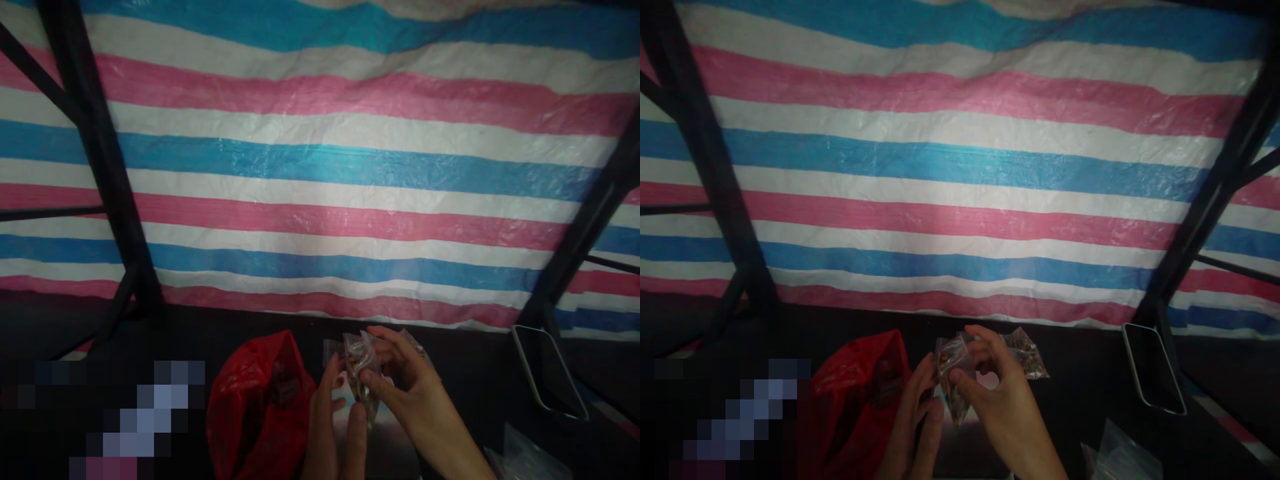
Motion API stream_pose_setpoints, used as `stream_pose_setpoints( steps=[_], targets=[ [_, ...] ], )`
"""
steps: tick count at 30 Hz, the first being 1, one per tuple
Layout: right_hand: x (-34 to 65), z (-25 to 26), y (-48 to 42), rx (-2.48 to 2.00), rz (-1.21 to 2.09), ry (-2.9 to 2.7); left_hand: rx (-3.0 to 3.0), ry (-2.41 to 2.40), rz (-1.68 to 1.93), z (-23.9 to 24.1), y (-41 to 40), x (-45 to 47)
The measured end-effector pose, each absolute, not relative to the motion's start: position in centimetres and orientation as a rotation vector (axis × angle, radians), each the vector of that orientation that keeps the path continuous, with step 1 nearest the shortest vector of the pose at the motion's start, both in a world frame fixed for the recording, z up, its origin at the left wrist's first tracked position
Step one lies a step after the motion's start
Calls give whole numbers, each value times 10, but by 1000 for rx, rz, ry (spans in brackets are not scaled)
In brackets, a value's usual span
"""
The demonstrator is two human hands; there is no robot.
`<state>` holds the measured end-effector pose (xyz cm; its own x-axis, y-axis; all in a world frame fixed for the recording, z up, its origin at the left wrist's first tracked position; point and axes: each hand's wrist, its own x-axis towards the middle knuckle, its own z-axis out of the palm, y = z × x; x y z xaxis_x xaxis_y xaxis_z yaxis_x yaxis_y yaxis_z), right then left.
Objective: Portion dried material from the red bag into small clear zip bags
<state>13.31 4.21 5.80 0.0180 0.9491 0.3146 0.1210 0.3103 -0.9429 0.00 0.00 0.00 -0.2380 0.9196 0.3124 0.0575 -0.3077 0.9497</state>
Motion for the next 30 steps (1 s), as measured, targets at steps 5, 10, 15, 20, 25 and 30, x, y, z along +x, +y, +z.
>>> stream_pose_setpoints(
  steps=[5, 10, 15, 20, 25, 30],
  targets=[
    [126, 54, 43, -944, 1036, -1307, 1175, 1117, 1456, 12, 21, 10],
    [131, 58, 43, -1011, 1079, -1317, 1084, 1093, 1311, 3, 30, -12],
    [131, 54, 46, -1087, 1065, -1284, 1110, 1246, 1415, -3, 29, -31],
    [124, 49, 44, -1041, 1087, -1265, 1222, 1291, 1375, 23, 25, -37],
    [115, 52, 43, -971, 1200, -1281, 1332, 1279, 1308, 37, 26, -35],
    [107, 53, 45, -1004, 1225, -1271, 1267, 1348, 1293, 32, 29, -39]
  ],
)
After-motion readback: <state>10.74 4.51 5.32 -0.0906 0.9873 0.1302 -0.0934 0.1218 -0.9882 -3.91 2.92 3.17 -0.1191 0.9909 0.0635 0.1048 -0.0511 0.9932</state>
